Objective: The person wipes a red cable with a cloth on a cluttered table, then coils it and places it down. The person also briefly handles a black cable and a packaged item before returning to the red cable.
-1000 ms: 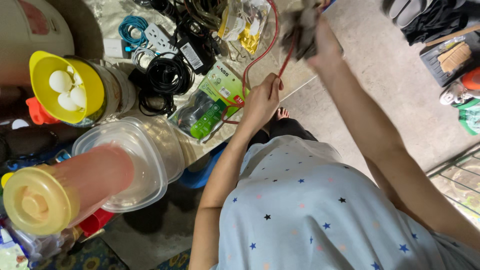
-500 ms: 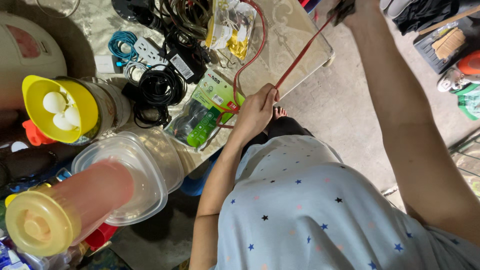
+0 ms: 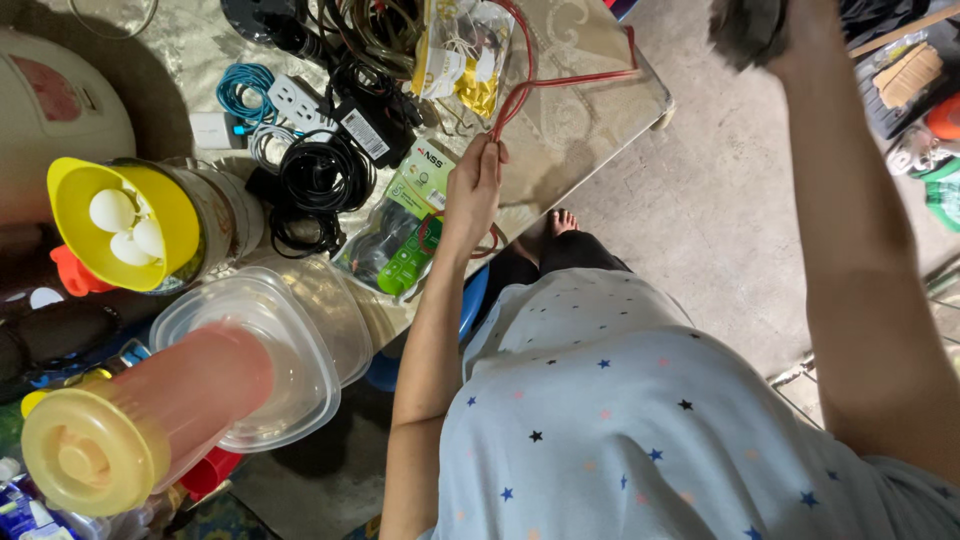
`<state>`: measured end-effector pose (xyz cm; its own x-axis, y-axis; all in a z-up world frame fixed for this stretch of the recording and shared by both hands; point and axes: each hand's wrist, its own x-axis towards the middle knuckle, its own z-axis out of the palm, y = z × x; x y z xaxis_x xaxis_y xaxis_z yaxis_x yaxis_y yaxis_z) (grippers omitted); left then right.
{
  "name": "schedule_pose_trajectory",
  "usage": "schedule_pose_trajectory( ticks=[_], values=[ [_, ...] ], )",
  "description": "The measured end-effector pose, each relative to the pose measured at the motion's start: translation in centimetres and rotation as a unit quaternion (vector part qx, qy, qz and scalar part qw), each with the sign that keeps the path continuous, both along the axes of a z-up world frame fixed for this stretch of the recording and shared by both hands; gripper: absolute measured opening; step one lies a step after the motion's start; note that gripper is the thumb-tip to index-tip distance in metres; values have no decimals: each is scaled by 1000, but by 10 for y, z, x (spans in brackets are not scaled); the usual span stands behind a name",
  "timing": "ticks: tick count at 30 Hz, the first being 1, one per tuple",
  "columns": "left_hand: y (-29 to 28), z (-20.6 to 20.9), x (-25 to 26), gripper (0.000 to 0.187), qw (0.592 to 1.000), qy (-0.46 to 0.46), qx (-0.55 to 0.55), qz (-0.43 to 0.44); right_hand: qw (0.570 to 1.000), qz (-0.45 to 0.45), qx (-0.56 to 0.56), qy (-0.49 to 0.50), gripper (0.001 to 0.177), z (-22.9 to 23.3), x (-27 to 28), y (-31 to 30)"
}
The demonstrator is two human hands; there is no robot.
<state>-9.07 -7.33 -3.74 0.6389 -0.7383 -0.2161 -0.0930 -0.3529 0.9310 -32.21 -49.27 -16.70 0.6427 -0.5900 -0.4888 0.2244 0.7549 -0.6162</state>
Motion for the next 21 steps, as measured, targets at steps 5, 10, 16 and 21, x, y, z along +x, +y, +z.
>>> schedule_pose_trajectory(
  ticks=[5,10,16,21],
  values=[
    [-3,9,-1,27,998,45,-29,24,991,87,84,-52,54,18,14,138],
    [-8,16,-21,27,999,25,-1,-28,965,121,160,-167,42,59,58,262],
    [1,26,-43,26,985,-121,67,-103,990,30,134,-19,46,72,116,282],
    [16,40,-51,27,983,-117,97,-101,993,-8,114,30,50,27,144,192]
  ],
)
